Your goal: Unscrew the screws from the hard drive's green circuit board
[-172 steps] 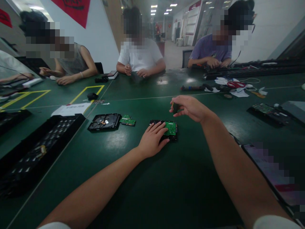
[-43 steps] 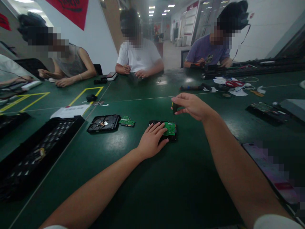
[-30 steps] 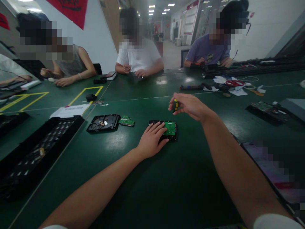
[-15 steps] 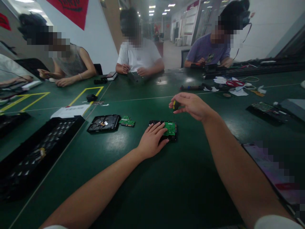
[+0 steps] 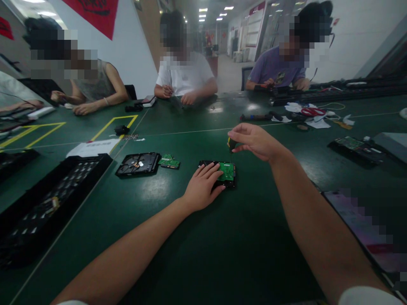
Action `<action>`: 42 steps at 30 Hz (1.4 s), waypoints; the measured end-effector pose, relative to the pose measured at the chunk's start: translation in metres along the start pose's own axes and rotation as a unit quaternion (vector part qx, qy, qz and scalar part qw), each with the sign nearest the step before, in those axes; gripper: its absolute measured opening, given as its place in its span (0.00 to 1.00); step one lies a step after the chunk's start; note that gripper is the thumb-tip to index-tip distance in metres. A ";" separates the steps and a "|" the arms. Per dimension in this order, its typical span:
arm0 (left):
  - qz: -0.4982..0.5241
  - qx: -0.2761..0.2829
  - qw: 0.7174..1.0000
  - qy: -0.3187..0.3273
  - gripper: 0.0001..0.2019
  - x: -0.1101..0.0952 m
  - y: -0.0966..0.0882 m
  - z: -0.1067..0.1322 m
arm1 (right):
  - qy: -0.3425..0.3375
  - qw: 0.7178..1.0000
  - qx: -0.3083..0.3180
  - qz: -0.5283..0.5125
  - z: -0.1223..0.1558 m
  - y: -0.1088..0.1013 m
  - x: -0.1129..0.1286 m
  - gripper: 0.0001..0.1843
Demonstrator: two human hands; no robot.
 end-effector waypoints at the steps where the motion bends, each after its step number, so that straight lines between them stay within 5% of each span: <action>1: 0.001 0.000 1.000 0.000 0.25 0.000 0.000 0.000 | 0.000 1.000 0.000 0.002 0.000 0.000 0.000 0.13; 19: -0.001 0.001 1.000 -0.002 0.25 0.001 0.001 0.000 | 0.003 0.998 -0.056 0.019 -0.004 -0.010 -0.005 0.16; 29: -0.001 0.000 1.000 -0.001 0.25 0.001 0.000 0.000 | -0.001 1.000 0.008 0.015 -0.001 0.001 0.002 0.10; 42: -0.003 0.002 1.000 0.000 0.25 0.001 0.002 0.000 | 0.011 1.000 0.015 0.002 0.001 0.003 0.001 0.10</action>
Point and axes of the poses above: each hand's wrist, its own z-axis away from the middle knuckle, its own y-axis out of the palm, x = y × z, the point moved 7 cm from there along -z, towards the middle knuckle, and after that the axes turned 3 degrees about -y, right-handed, at the moved point
